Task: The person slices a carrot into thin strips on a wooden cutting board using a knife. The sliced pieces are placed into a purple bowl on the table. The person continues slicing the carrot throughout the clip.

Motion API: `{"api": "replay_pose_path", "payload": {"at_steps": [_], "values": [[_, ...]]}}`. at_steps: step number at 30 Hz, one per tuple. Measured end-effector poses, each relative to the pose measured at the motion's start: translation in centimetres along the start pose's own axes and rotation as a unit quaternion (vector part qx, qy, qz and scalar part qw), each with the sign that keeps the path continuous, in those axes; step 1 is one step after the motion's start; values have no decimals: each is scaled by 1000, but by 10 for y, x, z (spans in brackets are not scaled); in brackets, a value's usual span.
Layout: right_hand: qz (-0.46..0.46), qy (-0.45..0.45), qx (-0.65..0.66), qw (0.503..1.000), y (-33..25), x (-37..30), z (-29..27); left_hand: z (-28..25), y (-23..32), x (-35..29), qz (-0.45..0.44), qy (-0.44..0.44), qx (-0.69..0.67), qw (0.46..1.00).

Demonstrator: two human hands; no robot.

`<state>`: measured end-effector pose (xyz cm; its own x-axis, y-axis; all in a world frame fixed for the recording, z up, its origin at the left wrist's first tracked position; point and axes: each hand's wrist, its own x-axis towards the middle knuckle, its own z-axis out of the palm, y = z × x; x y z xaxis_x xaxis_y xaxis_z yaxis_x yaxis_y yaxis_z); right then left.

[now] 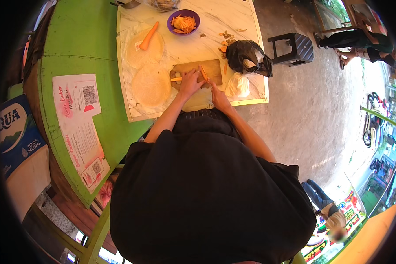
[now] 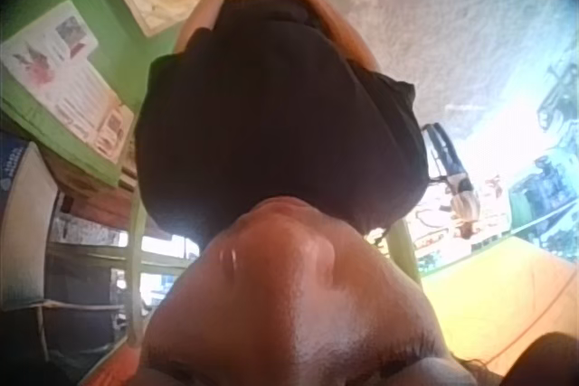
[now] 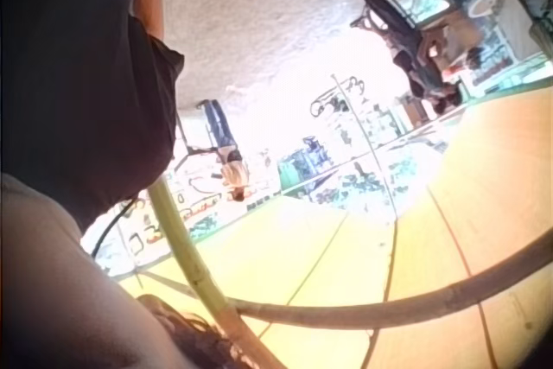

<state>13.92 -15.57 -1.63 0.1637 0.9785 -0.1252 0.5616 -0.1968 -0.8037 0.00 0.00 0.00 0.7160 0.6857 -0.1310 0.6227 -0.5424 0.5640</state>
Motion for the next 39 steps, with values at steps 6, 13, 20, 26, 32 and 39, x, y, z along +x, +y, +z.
{"api": "replay_pose_path", "payload": {"at_steps": [6, 13, 20, 26, 32, 39], "values": [[3, 6, 24, 1000, 4, -4, -7, 9, 1, 0, 11, 25, -16, 1000], [35, -17, 171, 984, 13, 0, -3, -3, 2, -3, 0, 6, -8, 1000], [25, -42, -43, 998, 9, 0, -2, -3, -6, -9, 6, 17, 6, 1000], [66, -53, -88, 993, 1, 0, -8, -5, -2, -5, 0, 6, 8, 1000], [-31, 14, 73, 997, 7, -4, -14, 2, 0, -4, 35, 66, 80, 994], [65, -72, 45, 994, -1, -19, -38, 2, 3, -2, 28, 38, 115, 992]]}}
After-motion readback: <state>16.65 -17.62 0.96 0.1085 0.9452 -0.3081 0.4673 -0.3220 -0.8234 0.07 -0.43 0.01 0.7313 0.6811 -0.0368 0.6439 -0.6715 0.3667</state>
